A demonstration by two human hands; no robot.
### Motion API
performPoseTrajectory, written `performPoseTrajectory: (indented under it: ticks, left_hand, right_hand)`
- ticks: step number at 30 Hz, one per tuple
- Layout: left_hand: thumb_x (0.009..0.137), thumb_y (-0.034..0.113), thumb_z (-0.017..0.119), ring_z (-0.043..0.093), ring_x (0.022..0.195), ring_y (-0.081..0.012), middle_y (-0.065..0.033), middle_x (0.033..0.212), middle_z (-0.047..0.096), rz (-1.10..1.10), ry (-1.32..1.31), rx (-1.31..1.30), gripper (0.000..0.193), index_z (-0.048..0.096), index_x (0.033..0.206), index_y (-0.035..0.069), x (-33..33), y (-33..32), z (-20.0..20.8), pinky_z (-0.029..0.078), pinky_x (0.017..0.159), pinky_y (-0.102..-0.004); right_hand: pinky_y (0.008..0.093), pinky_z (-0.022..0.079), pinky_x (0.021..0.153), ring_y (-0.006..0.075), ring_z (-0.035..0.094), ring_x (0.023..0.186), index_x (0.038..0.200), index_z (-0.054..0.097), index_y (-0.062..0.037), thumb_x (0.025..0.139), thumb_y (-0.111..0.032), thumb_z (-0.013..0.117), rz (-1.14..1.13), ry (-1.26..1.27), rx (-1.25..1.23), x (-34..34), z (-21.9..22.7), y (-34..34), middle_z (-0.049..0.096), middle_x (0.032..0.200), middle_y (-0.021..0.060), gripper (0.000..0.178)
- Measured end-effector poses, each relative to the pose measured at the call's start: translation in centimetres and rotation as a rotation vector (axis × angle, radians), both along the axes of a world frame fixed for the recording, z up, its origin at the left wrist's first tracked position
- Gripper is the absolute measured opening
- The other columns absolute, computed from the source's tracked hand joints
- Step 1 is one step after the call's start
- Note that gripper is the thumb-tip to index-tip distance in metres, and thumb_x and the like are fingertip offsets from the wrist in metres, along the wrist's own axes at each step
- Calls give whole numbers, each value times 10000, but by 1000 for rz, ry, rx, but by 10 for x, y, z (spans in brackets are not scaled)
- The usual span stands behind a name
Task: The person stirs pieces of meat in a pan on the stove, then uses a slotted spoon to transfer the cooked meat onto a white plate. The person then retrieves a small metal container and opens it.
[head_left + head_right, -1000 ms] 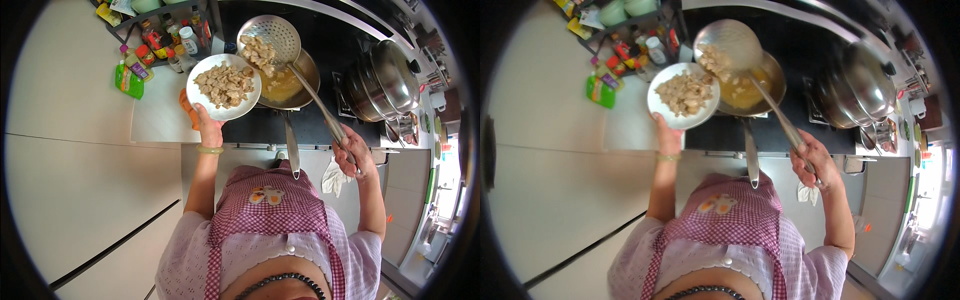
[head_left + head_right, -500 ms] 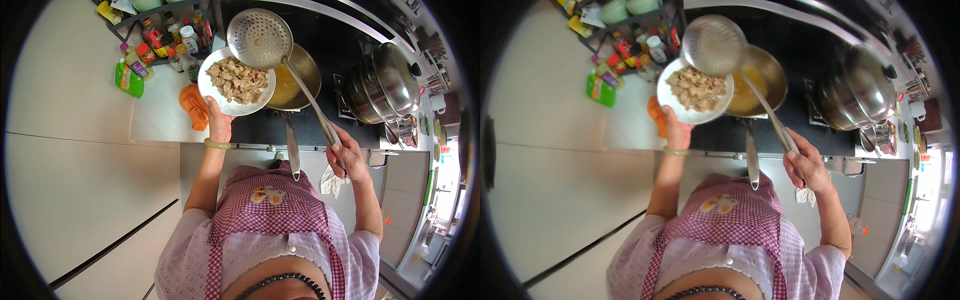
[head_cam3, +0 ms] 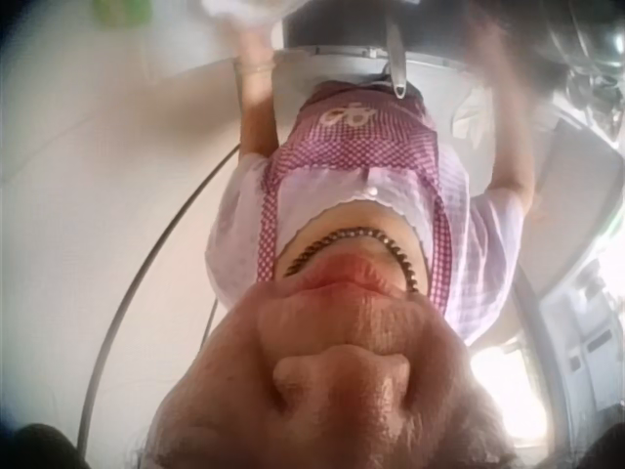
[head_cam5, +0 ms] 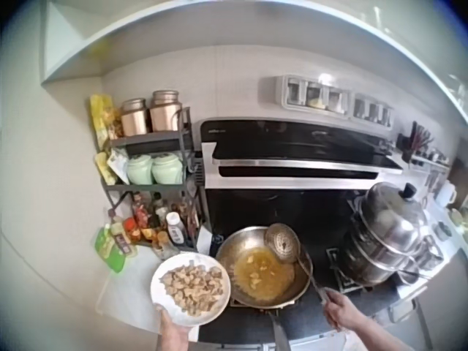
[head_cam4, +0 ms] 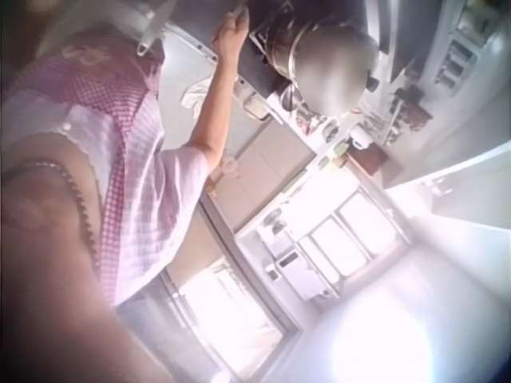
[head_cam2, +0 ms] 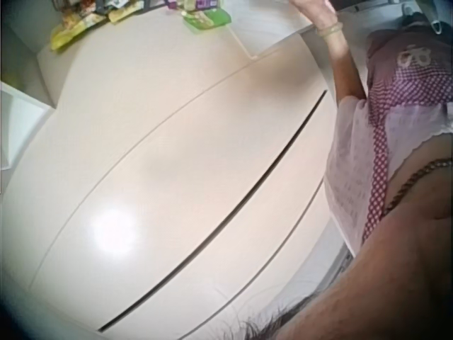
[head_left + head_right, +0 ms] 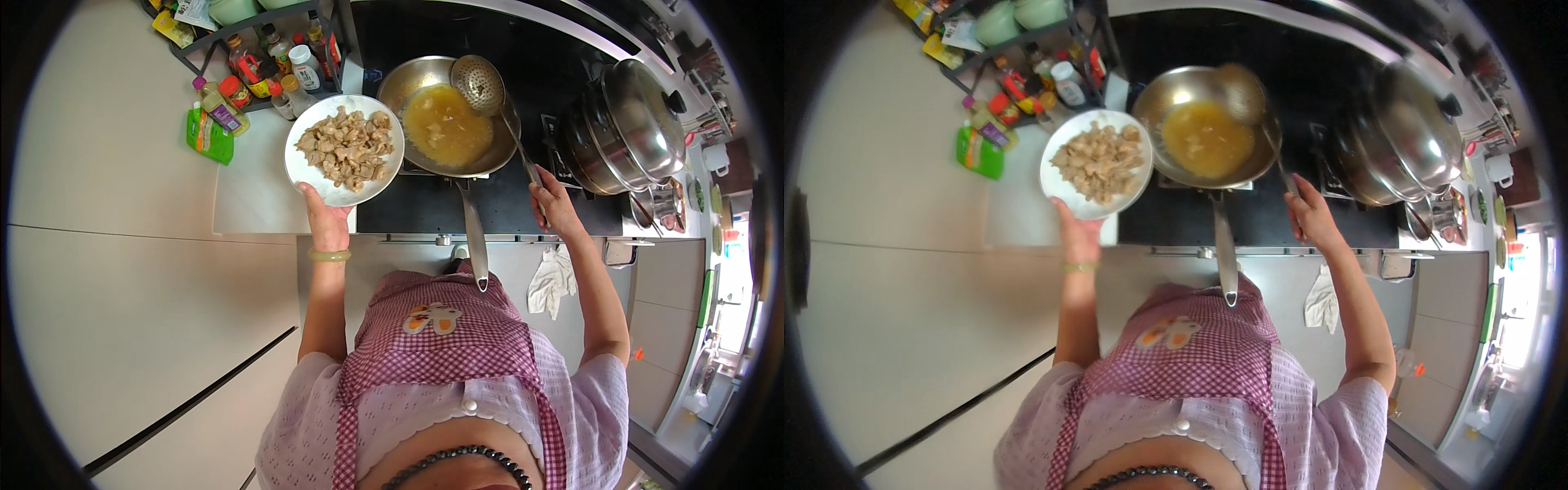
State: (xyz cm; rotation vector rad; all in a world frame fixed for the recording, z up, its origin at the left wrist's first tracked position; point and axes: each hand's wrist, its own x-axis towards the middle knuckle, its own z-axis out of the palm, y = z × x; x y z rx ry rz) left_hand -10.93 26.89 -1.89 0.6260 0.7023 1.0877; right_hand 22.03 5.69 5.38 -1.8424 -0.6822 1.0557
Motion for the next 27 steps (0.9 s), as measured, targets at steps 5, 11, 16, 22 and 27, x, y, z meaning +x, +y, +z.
performPoseTrajectory:
  ticks: [5, 11, 16, 22, 27]
  left_hand:
    - [939, 610, 318, 424, 1281, -299, -127, 1446, 331, 52, 57, 11, 749, 173, 1455, 86, -12, -1, -7, 447, 997, -464]
    - [931, 602, 346, 335, 1343, -308, -116, 1496, 276, 58, 14, -8, 752, 177, 1470, 106, -18, -7, -2, 351, 1069, -504]
    - [943, 606, 309, 409, 1295, -294, -131, 1452, 325, 92, 62, -2, 751, 167, 1459, 80, -19, -6, -5, 446, 997, -464]
    - [942, 607, 308, 395, 1306, -298, -133, 1459, 316, 94, 77, 1, 756, 163, 1461, 77, -21, -6, -4, 428, 1015, -473]
    - [947, 599, 306, 393, 1307, -295, -127, 1463, 313, 83, 75, -6, 746, 162, 1463, 80, -27, -9, -8, 427, 1013, -474]
  right_hand:
    - [231, 311, 325, 82, 404, 417, 1406, 312, -53, 965, -191, 469, 51, 295, 43, 7, -5, 13, 468, 670, 32, 489]
    - [183, 284, 286, 49, 368, 389, 1360, 355, -59, 972, -187, 453, 62, 772, 48, 27, -15, -1, 483, 703, 47, 420]
    - [147, 265, 278, 7, 363, 393, 1382, 321, -24, 986, -199, 430, 69, 1228, 118, 12, -8, 2, 466, 725, 47, 447]
    - [145, 260, 276, 5, 350, 390, 1389, 309, -13, 981, -204, 442, 24, 1229, 171, 14, 2, -7, 460, 738, 46, 470]
    - [166, 264, 294, 35, 365, 404, 1347, 357, -63, 968, -188, 461, 10, 659, 110, 32, 26, -16, 485, 704, 41, 413]
